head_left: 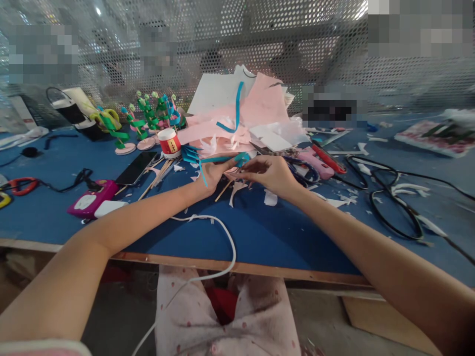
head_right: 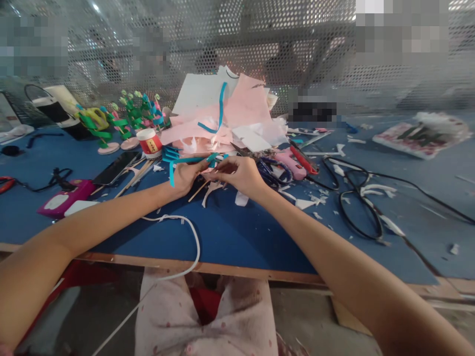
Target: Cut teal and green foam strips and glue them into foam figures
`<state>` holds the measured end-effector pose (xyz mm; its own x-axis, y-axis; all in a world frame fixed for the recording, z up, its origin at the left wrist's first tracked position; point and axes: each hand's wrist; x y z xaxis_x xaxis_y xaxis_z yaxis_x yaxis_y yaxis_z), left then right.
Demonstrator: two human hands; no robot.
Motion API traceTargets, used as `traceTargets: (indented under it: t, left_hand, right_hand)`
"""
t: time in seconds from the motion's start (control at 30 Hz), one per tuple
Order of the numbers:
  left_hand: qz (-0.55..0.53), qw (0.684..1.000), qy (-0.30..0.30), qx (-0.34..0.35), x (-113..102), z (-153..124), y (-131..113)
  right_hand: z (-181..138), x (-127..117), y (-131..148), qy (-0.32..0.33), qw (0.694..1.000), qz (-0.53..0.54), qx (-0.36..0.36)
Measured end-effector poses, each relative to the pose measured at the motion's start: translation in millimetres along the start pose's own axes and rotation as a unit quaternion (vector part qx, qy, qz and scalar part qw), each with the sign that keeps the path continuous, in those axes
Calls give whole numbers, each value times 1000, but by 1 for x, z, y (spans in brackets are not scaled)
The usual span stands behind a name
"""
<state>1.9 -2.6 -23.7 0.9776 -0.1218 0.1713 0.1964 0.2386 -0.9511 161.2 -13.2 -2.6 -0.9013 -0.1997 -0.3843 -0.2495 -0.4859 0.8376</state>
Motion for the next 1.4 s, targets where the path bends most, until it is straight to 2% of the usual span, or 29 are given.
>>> traceTargets:
  t: [0.1, 0.2, 0.33, 0.53, 0.67, 0.8, 1.0, 1.13, 1.4]
  left_hand:
    - [-9, 1000, 17, -2, 0, 0, 0]
    - [0, 998, 41, -48, 0, 0, 1]
    - [6, 997, 42, -70, 1, -1, -1]
    - [30, 998, 29, -40, 2, -2, -1]
    - [33, 999, 31, -18, 1, -2, -1]
    - [54, 997, 40, -28, 2, -2, -3]
    - [59, 996, 57, -32, 3, -3, -5]
    - [64, 997, 42, -29, 3, -3, -4]
    - [111, 993, 26, -36, -1, -3, -1]
  right_hand:
    - [0, -3, -4, -36, 987, -137, -76]
    - [0, -7, -8, -47, 961, -232, -141]
    - [1, -9, -10, -32, 931, -318, -175]
    - [0, -10, -8, -11, 899, -403, -170]
    - [0, -11, -8, 21, 872, -448, -195]
    - [0, -11, -4, 54, 853, -481, -196]
    - [-2, -8, 4, 66, 854, -496, -145]
    - [-2, -7, 4, 80, 858, -486, -143]
    - [-2, -4, 7, 93, 847, -515, -96]
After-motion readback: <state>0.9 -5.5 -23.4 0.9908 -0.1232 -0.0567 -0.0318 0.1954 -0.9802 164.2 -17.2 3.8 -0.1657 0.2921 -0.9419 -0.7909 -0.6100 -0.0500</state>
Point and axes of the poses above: each hand's wrist, its own z-axis towards the middle knuckle, its own x-axis out of the palm, y = z × x, and after that the axes turned 4 degrees about -x, right-handed
